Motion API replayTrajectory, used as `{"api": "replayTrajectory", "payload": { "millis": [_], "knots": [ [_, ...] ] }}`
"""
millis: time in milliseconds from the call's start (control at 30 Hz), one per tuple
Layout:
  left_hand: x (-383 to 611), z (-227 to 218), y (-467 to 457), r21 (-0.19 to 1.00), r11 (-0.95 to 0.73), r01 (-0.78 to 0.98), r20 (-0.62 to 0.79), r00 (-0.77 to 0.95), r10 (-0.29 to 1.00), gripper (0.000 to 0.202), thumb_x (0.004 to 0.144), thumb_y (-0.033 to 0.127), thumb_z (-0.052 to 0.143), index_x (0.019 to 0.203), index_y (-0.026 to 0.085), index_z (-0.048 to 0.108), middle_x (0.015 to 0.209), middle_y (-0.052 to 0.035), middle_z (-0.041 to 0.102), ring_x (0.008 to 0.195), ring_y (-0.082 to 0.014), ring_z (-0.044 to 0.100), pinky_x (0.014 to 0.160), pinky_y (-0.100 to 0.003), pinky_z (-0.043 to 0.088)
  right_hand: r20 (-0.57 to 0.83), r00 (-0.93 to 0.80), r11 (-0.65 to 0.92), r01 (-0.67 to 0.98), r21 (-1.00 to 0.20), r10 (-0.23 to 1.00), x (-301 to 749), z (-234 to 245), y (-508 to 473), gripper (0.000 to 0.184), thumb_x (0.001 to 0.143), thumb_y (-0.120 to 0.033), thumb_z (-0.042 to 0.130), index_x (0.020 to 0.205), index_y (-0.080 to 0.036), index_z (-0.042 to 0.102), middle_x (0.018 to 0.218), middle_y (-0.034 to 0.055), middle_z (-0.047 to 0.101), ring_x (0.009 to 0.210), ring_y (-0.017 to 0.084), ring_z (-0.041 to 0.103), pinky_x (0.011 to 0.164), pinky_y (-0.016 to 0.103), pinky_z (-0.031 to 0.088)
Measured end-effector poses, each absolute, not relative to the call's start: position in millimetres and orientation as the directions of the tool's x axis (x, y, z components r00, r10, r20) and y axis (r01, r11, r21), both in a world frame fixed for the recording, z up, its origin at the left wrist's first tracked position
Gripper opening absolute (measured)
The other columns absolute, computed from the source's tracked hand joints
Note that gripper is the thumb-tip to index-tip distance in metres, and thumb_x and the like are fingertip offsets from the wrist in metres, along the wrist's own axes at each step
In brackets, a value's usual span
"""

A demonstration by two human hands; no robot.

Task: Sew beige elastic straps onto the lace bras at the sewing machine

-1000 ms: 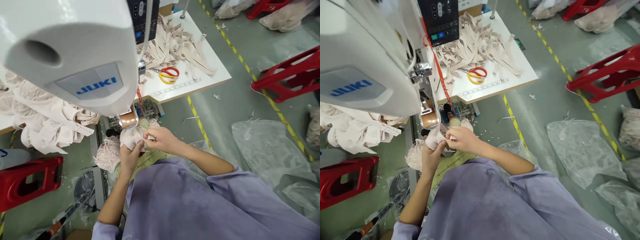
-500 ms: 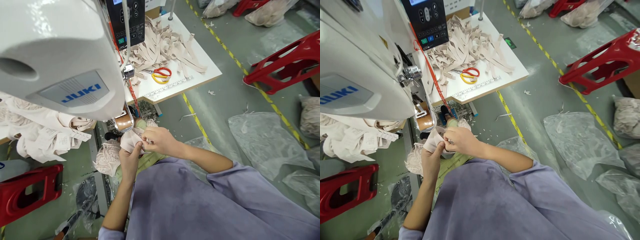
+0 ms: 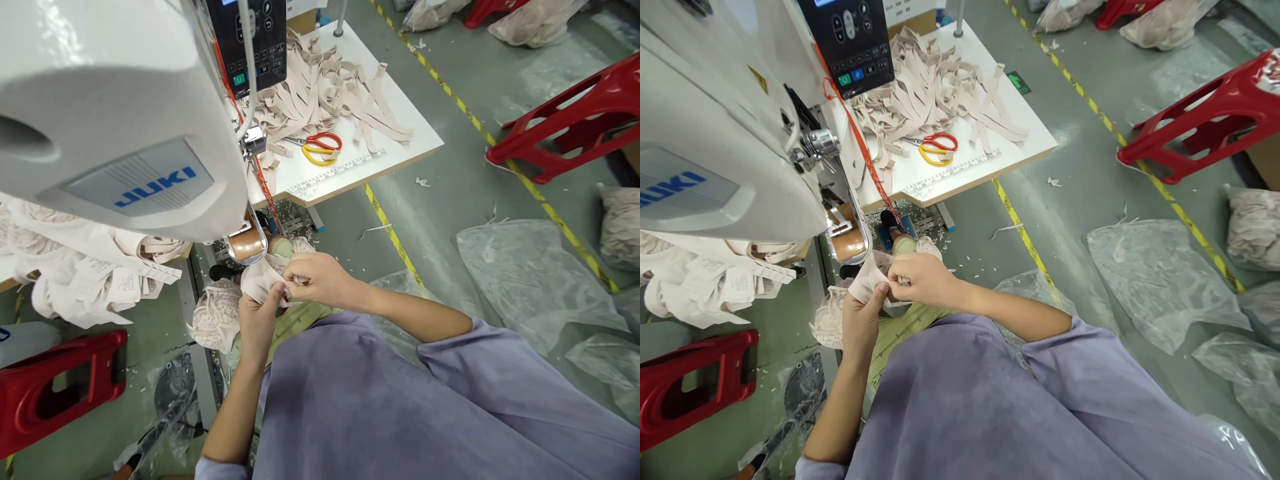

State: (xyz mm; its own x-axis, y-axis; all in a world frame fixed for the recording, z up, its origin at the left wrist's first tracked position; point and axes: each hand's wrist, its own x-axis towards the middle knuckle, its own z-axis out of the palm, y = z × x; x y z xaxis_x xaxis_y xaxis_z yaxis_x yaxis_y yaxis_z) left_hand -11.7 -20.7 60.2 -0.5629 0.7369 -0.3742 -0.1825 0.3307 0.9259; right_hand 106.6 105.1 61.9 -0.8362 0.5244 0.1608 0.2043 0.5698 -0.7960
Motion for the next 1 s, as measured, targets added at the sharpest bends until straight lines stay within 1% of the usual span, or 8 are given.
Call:
{"api": "replayTrajectory", "payload": {
  "millis": [100,200,300,400,633,733,867,1000],
  "knots": [
    [-14.0,60.3,-20.2,0.933,0.304,-0.194,-0.36,-0.553,0.752,0.026,0.082,0.041,0.074,0.085,0.016,0.072,0.08,-0.0012,0.069,0.074,-0.0135,0.061,0.07,-0.023,0.047,0.105,-0.857,0.494,0.187,-0.849,0.505,108.3,63.6,109.9,0.014,0.085,-0.021,0.061,0.076,-0.017,0.07,0.074,0.0004,0.064,0.069,0.011,0.054,0.064,0.024,0.035],
    [-20.2,58.1,-18.4,0.905,0.268,-0.332,-0.41,-0.503,0.761,0.03,0.079,0.045,0.077,0.082,0.016,0.069,0.072,0.0005,0.065,0.067,-0.0118,0.058,0.065,-0.023,0.046,-0.04,-0.888,0.312,0.202,-0.928,0.457,112.5,67.2,119.1,0.015,0.087,-0.024,0.061,0.091,-0.018,0.074,0.089,0.0022,0.072,0.077,0.012,0.059,0.069,0.024,0.039],
    [-26.8,56.8,-15.9,0.861,0.257,-0.438,-0.458,-0.452,0.765,0.035,0.072,0.045,0.083,0.078,0.015,0.065,0.067,0.0016,0.062,0.062,-0.0101,0.055,0.061,-0.021,0.044,-0.139,-0.89,0.214,0.251,-0.944,0.434,117.1,69.5,126.3,0.02,0.088,-0.021,0.056,0.098,-0.019,0.073,0.09,0.001,0.071,0.064,0.01,0.05,0.063,0.024,0.036],
    [-30.2,58.6,-14.7,0.857,0.274,-0.437,-0.467,-0.431,0.772,0.036,0.07,0.044,0.085,0.08,0.015,0.066,0.068,0.0018,0.062,0.063,-0.0098,0.055,0.061,-0.021,0.045,-0.145,-0.881,0.237,0.274,-0.932,0.45,119.9,72.0,127.3,0.017,0.087,-0.021,0.056,0.099,-0.02,0.067,0.084,-0.0021,0.065,0.062,0.009,0.044,0.062,0.024,0.034],
    [-29.3,82.4,-14.0,0.912,0.41,-0.02,-0.393,-0.332,0.858,0.027,0.089,0.041,0.066,0.099,0.017,0.073,0.093,-0.0061,0.073,0.083,-0.0188,0.065,0.075,-0.028,0.052,-0.127,-0.885,0.374,0.314,-0.873,0.448,116.9,79.1,122.6,0.014,0.083,-0.016,0.056,0.091,-0.021,0.046,0.076,-0.0055,0.052,0.062,0.01,0.042,0.062,0.024,0.029],
    [-28.6,88.8,-12.9,0.9,0.413,0.143,-0.341,-0.362,0.868,0.024,0.091,0.038,0.063,0.097,0.017,0.073,0.09,-0.0056,0.073,0.084,-0.0192,0.065,0.075,-0.027,0.051,-0.127,-0.897,0.418,0.318,-0.851,0.423,115.4,79.9,122.7,0.016,0.083,-0.014,0.056,0.091,-0.021,0.044,0.074,-0.0058,0.05,0.06,0.01,0.04,0.06,0.024,0.026],
    [-28.1,89.6,-11.9,0.881,0.415,0.227,-0.31,-0.385,0.869,0.022,0.092,0.036,0.061,0.085,0.017,0.07,0.079,-0.0023,0.07,0.073,-0.0156,0.063,0.067,-0.024,0.048,-0.123,-0.904,0.434,0.312,-0.845,0.409,115.1,80.4,122.9,0.016,0.083,-0.014,0.057,0.093,-0.021,0.046,0.074,-0.0054,0.053,0.059,0.01,0.041,0.06,0.024,0.027],
    [-29.9,89.0,-11.1,0.883,0.422,0.204,-0.323,-0.387,0.863,0.023,0.091,0.038,0.063,0.088,0.017,0.072,0.081,-0.0029,0.072,0.074,-0.0162,0.063,0.068,-0.025,0.048,-0.152,-0.892,0.367,0.323,-0.872,0.426,113.8,76.4,127.0,0.016,0.086,-0.023,0.06,0.101,-0.02,0.055,0.087,-0.0006,0.065,0.073,0.014,0.056,0.067,0.025,0.035]
  ]
}}
